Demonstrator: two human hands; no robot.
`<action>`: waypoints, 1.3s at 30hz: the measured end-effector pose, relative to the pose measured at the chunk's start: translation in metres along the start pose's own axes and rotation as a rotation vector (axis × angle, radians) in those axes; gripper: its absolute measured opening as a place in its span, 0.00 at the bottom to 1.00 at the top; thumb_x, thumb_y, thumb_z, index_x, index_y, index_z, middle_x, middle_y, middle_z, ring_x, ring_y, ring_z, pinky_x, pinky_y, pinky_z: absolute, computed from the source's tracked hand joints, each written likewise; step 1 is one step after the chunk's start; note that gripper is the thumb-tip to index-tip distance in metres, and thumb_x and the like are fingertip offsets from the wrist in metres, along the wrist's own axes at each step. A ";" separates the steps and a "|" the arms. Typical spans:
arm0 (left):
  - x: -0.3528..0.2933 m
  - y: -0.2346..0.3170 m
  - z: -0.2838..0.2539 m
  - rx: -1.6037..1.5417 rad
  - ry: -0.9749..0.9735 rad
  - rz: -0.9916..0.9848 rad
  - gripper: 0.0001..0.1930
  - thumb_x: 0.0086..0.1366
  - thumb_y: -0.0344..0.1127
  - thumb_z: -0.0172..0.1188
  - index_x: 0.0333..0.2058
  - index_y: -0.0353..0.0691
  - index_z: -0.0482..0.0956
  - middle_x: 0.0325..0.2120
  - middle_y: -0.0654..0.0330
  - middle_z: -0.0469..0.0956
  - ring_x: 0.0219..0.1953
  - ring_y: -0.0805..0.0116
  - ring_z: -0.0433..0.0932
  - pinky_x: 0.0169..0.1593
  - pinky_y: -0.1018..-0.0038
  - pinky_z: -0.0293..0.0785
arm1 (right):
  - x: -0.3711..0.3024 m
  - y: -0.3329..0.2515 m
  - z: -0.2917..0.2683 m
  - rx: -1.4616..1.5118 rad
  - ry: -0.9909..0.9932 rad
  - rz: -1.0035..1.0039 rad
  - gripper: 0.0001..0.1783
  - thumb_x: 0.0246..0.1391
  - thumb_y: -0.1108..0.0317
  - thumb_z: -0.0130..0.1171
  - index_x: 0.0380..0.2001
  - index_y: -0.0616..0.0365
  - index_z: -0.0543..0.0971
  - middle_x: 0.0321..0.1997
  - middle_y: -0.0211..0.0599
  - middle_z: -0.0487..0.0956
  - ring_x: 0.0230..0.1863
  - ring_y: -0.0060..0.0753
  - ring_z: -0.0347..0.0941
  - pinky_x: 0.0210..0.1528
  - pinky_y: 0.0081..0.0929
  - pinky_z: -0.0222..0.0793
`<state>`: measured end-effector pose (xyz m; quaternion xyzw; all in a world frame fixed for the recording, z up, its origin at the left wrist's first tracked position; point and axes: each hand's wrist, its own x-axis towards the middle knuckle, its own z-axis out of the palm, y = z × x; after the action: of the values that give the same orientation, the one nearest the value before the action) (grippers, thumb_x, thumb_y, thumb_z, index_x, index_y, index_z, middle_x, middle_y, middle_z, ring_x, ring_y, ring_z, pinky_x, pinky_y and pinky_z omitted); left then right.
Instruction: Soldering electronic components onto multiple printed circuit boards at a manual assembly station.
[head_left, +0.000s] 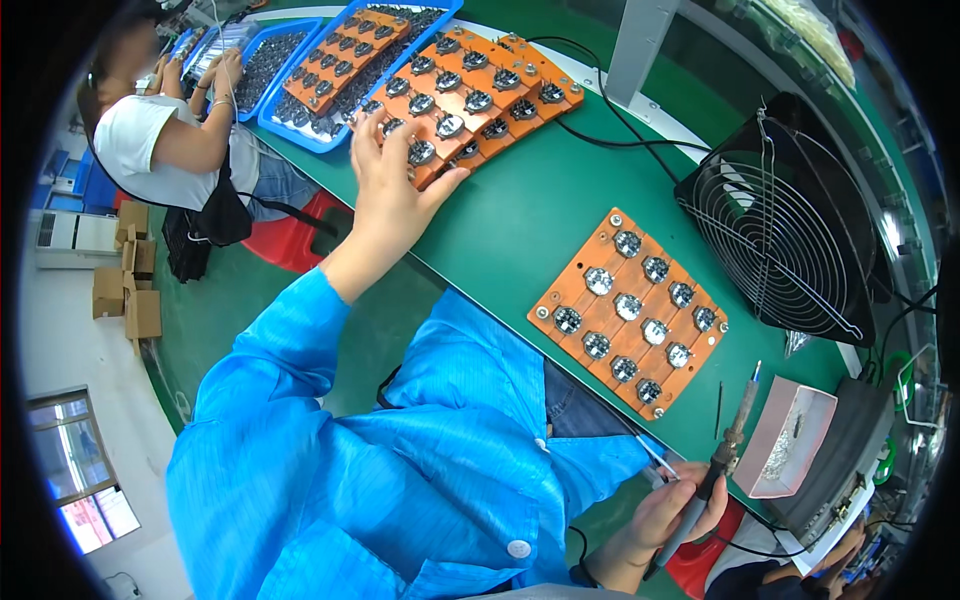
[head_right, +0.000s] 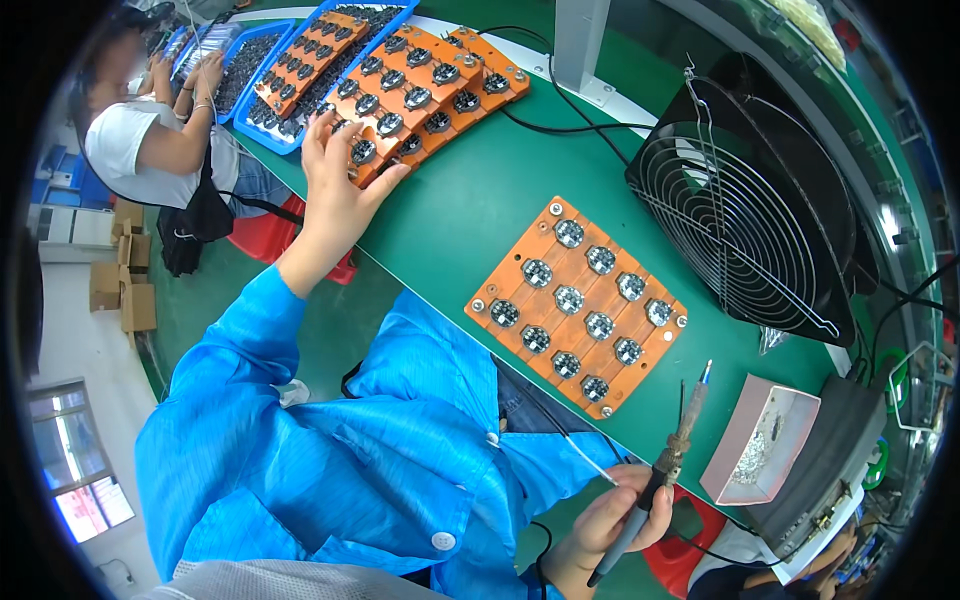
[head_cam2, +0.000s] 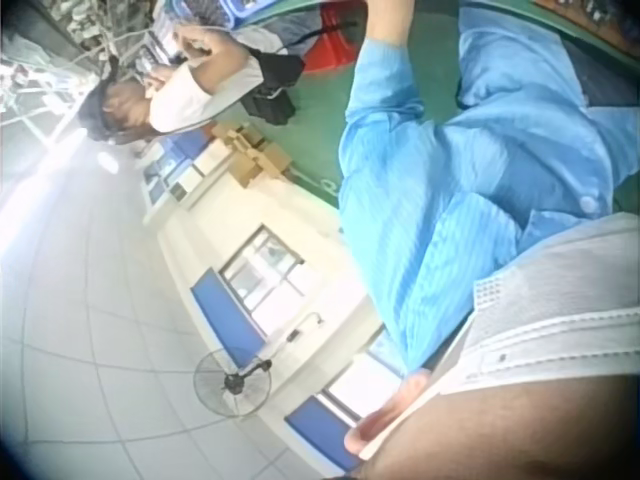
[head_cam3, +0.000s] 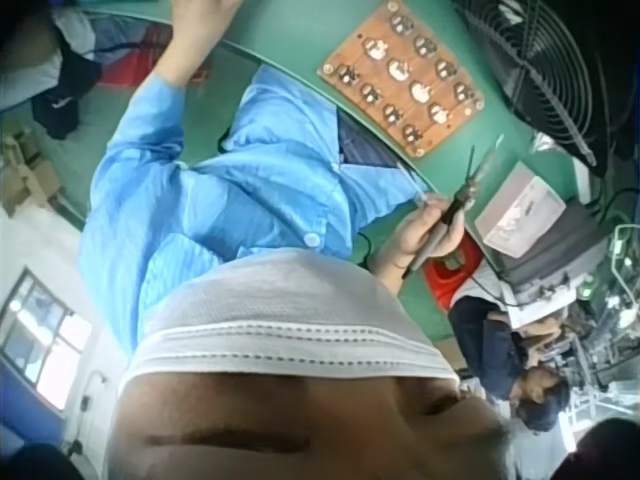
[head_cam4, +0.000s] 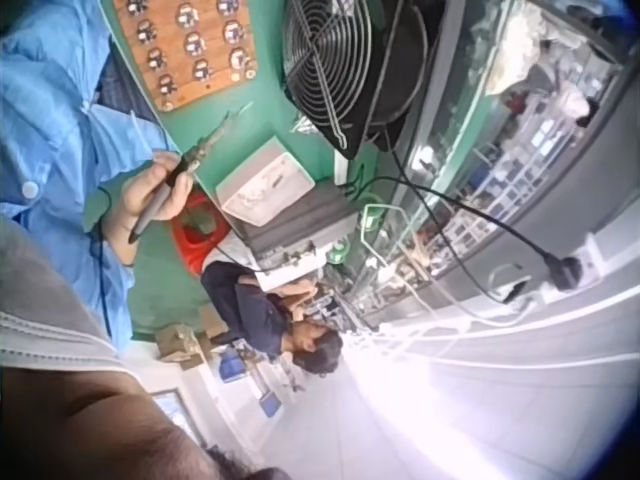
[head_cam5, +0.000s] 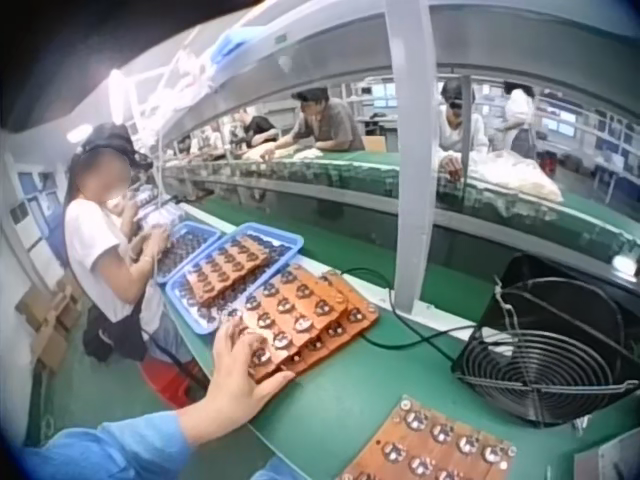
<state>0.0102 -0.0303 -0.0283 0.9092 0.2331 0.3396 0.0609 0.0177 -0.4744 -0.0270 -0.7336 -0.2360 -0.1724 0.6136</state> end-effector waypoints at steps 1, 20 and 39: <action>0.000 -0.002 0.003 -0.071 -0.062 -0.050 0.30 0.58 0.43 0.76 0.54 0.37 0.72 0.64 0.36 0.58 0.68 0.32 0.59 0.69 0.49 0.60 | 0.000 0.002 0.000 0.017 -0.019 -0.016 0.27 0.69 0.70 0.54 0.67 0.58 0.62 0.31 0.42 0.73 0.29 0.35 0.71 0.33 0.31 0.71; 0.037 0.007 0.041 -0.239 -0.069 0.127 0.28 0.58 0.41 0.76 0.53 0.40 0.73 0.66 0.43 0.60 0.73 0.38 0.55 0.71 0.52 0.61 | -0.002 0.003 0.001 -0.016 -0.098 0.002 0.26 0.66 0.75 0.54 0.66 0.58 0.65 0.29 0.40 0.76 0.28 0.34 0.73 0.37 0.32 0.68; -0.052 0.164 -0.026 -1.031 -0.868 0.683 0.15 0.61 0.29 0.68 0.47 0.37 0.81 0.39 0.57 0.79 0.38 0.57 0.80 0.34 0.65 0.79 | 0.001 0.006 -0.006 -0.173 -0.071 -0.041 0.31 0.72 0.68 0.52 0.71 0.65 0.58 0.35 0.51 0.81 0.30 0.37 0.77 0.34 0.34 0.75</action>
<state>0.0220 -0.2006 0.0046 0.8394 -0.2948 0.0171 0.4562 0.0217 -0.4811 -0.0299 -0.7846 -0.2567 -0.1786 0.5354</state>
